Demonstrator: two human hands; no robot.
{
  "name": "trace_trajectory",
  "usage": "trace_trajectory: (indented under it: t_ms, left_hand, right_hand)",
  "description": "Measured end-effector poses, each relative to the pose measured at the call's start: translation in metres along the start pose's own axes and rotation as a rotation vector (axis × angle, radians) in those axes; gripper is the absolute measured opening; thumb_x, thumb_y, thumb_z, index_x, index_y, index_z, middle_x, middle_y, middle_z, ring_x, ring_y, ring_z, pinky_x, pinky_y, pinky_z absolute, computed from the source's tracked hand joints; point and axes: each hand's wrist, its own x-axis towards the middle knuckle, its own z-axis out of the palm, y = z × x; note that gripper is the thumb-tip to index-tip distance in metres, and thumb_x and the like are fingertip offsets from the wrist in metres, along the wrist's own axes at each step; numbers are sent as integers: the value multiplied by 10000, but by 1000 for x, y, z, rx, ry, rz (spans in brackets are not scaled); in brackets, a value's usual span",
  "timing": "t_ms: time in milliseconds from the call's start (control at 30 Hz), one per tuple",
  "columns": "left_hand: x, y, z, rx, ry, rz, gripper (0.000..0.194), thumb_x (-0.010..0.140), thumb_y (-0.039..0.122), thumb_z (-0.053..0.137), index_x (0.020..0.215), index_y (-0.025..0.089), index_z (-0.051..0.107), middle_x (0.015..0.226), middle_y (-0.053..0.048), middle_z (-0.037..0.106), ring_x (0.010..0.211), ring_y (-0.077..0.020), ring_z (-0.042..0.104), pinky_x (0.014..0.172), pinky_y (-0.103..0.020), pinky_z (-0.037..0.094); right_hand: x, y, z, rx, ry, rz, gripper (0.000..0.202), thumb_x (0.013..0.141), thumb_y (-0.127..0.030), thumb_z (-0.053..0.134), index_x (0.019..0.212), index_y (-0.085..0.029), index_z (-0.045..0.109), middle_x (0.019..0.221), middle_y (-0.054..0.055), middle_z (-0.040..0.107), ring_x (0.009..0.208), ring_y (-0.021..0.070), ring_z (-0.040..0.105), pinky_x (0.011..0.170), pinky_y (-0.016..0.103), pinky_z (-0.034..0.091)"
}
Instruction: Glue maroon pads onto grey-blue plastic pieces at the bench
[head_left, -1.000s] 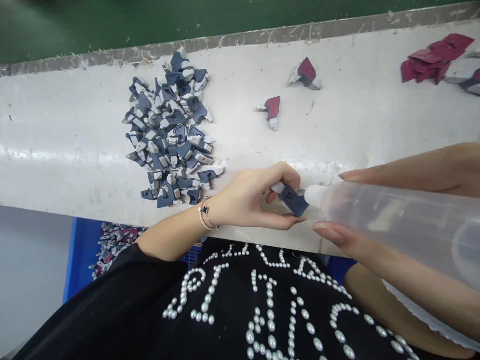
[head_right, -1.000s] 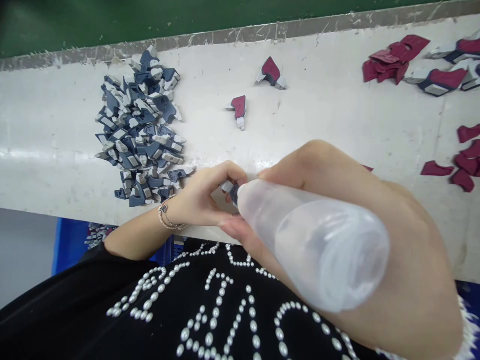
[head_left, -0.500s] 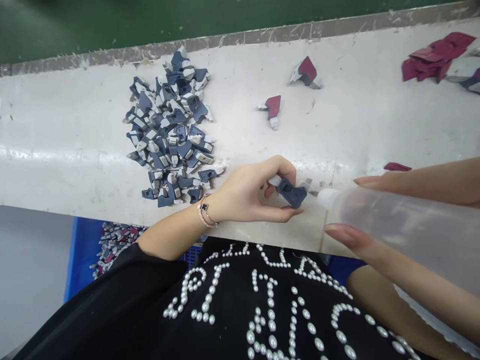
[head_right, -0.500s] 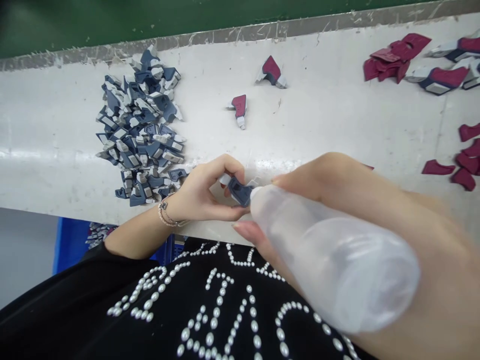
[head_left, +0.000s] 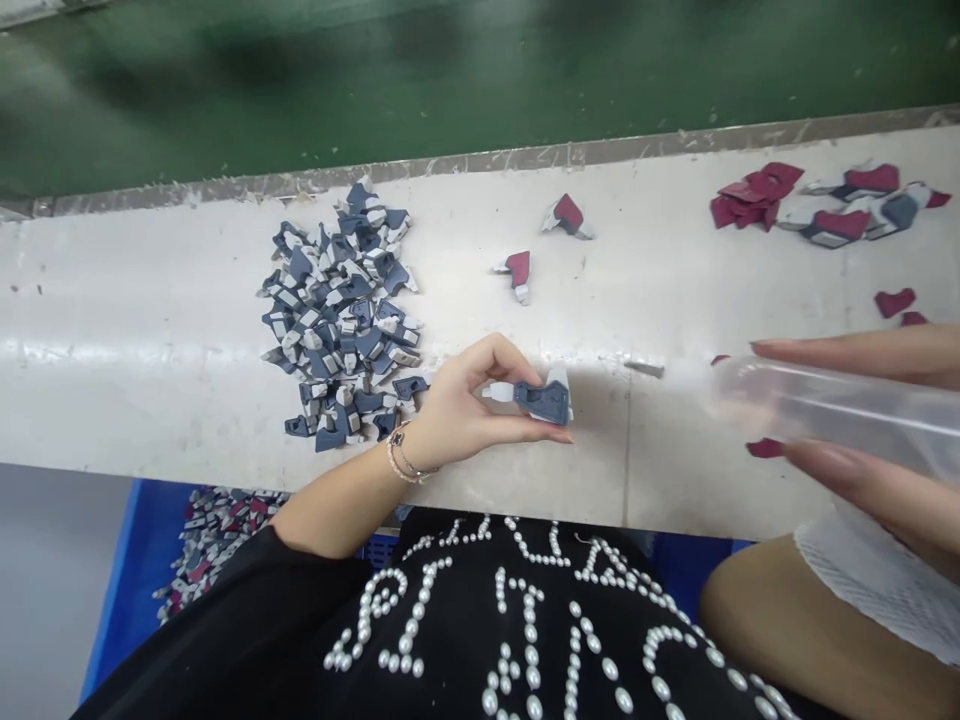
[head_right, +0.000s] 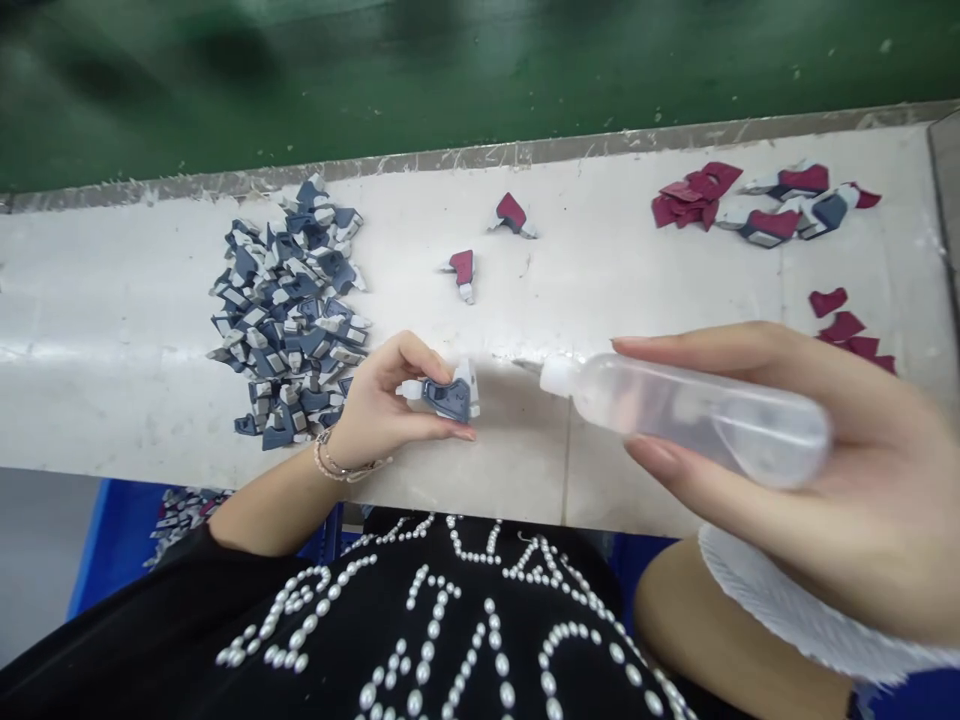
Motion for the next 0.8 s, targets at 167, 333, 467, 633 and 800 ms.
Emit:
trace_trajectory:
  t_ms: [167,333,467,633,800]
  left_hand:
    - [0,-8,-8,-296,39,-273,453,616,355,956,856,213,599,829,7,701,775,-148,719,709,-275,599]
    - [-1,-13,-13,-746,-86,-446,635,519,702,886,776,238,537,1217,-39,722,1104,-318,724,870,-428,608]
    - [-8,-14,-16,-830,-221,-375,607,499,633,929,754,247,535,1271,1,717,1155,-334,707,937,-436,590]
    - [-9,-8,-18,-773,-267,-438,631,494,706,886,789,262,550,1399,3,646,1331,-373,588,991,-478,567]
    - [-4,5,-16,-939,-336,-338,534,629,663,850,785,256,541,1446,43,608,1406,-350,517,1075,-497,519]
  right_hand:
    - [30,-1,35,164,-105,9,335,763,-322,834,1028,-294,630,969,20,713,910,236,685,803,415,569]
    - [50,17,70,-24,-190,30,336,831,-409,726,1128,-258,683,1131,39,719,1000,250,665,866,409,528]
    - [53,28,82,-86,-239,54,338,840,-437,699,1128,-259,683,1180,44,718,997,257,677,858,402,545]
    - [37,46,56,-304,-142,97,582,836,-540,652,1328,-232,604,1353,108,645,1210,342,595,1035,502,461]
    - [19,81,27,-561,5,215,635,778,-599,555,1229,-163,657,1143,189,661,1192,428,553,1097,648,330]
